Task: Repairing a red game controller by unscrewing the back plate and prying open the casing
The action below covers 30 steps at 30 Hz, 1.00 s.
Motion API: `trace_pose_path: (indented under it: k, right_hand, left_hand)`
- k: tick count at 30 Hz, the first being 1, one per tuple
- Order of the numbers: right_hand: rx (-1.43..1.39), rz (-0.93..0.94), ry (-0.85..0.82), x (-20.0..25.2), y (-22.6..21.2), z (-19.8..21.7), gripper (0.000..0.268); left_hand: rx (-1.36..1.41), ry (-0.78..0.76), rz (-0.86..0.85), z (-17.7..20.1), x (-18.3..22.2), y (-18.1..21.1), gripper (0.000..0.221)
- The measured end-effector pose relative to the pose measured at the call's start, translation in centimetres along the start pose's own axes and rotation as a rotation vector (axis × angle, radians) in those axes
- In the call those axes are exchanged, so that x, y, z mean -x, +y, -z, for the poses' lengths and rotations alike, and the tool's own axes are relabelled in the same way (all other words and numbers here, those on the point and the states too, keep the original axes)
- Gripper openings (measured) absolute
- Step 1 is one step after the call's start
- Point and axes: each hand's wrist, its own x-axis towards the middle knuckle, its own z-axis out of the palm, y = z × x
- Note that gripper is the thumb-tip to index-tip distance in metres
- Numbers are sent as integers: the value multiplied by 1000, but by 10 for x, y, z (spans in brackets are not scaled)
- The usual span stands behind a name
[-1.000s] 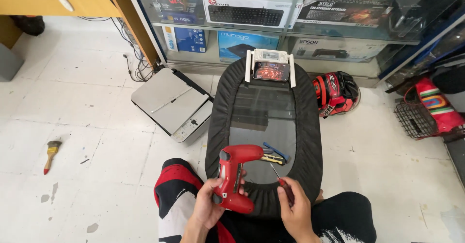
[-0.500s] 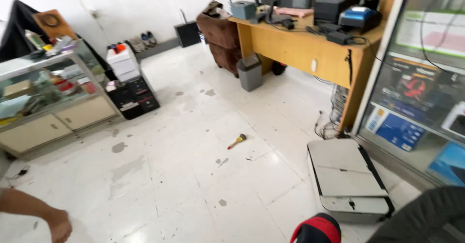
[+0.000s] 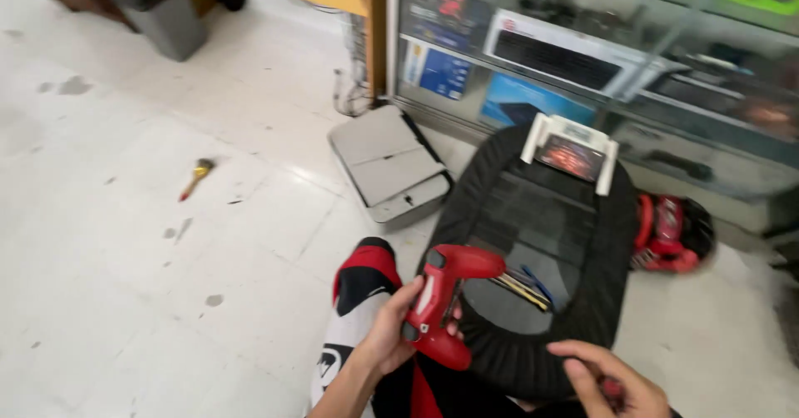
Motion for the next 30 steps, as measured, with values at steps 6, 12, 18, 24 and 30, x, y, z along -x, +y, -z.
trace_pose_path:
  k: [6,12,18,24,30]
  right_hand:
    - [-218,41,78,24,-6,17,37]
    - [-288,242,296,42,-47,53,33]
    - [-237,353,333,23,-34,52,17]
    - [-366,330,116,13,14,-33,18]
    - [-346,51,111,39,42,-85,32]
  left_hand:
    - [-18,-40,44,-37,6,-2,61]
    - [-21,-30,173,-27,10,-13,70]
    - [-66,-59,97,-22,8,-21,71]
    - [-66,16,66,-10,-2,-37,68]
    - [-62,63,-9,-10,-7,-64,56]
